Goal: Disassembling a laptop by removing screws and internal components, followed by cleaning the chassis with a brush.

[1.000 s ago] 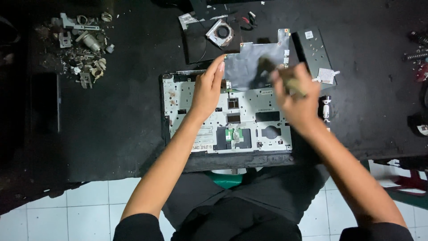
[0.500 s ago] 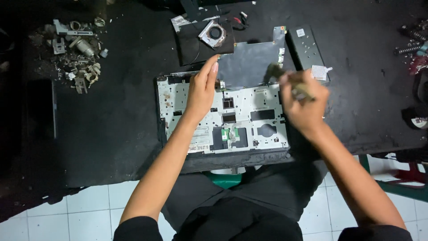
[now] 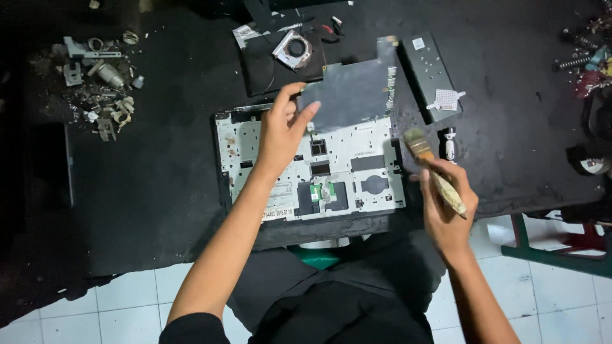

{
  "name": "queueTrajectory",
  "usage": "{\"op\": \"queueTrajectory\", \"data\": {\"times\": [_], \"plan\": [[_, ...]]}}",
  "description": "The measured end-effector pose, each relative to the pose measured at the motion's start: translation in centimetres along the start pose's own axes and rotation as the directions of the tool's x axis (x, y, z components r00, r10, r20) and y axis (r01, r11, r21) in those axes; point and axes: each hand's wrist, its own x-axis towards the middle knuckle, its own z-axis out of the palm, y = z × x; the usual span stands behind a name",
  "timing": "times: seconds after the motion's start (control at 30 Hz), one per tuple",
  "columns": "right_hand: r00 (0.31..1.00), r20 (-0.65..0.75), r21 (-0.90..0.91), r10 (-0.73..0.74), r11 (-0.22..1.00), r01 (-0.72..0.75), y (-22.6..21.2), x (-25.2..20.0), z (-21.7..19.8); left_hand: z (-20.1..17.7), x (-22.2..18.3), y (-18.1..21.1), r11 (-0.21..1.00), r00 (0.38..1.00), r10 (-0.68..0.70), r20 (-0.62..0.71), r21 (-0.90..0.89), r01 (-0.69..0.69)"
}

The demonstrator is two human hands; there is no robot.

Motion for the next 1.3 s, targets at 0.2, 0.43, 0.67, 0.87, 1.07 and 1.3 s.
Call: {"op": "queueTrajectory", "data": {"times": [0.2, 0.43, 0.67, 0.87, 1.07, 1.3], "plan": [[0.998, 0.046, 0.136, 0.041, 0.990, -0.047, -0.4, -1.5, 1.3, 0.1, 0.0, 0.4, 0.996, 1.000, 0.024, 0.006, -0.092, -0.023], [0.968, 0.219, -0.034, -0.126, 0.990, 0.137, 3.2, 1.7, 4.2, 0.2, -0.1, 0.0, 0.995, 0.990, 0.092, -0.110, -0.025, -0.095], [0.814, 0.444, -0.040, -0.375, 0.899, 0.436, -3.4, 0.5, 7.4, 0.2, -0.5, 2.1, 0.991, 0.980, 0.131, -0.148, 0.025, -0.129], [0.872, 0.372, -0.132, -0.318, 0.912, 0.389, 0.0, 4.6, 6.3, 0.0, -0.4, 2.8, 0.990, 0.985, 0.140, -0.100, 0.008, -0.140], [0.768, 0.509, -0.090, -0.389, 0.863, 0.498, -2.6, -1.1, 5.1, 0.1, -0.8, 1.9, 0.995, 0.990, 0.101, -0.102, 0.019, -0.099], [0.941, 0.209, -0.125, -0.267, 0.947, 0.296, 3.4, 1.1, 3.5, 0.1, -0.5, 2.7, 0.984, 0.983, 0.175, -0.055, 0.038, -0.173]]}}
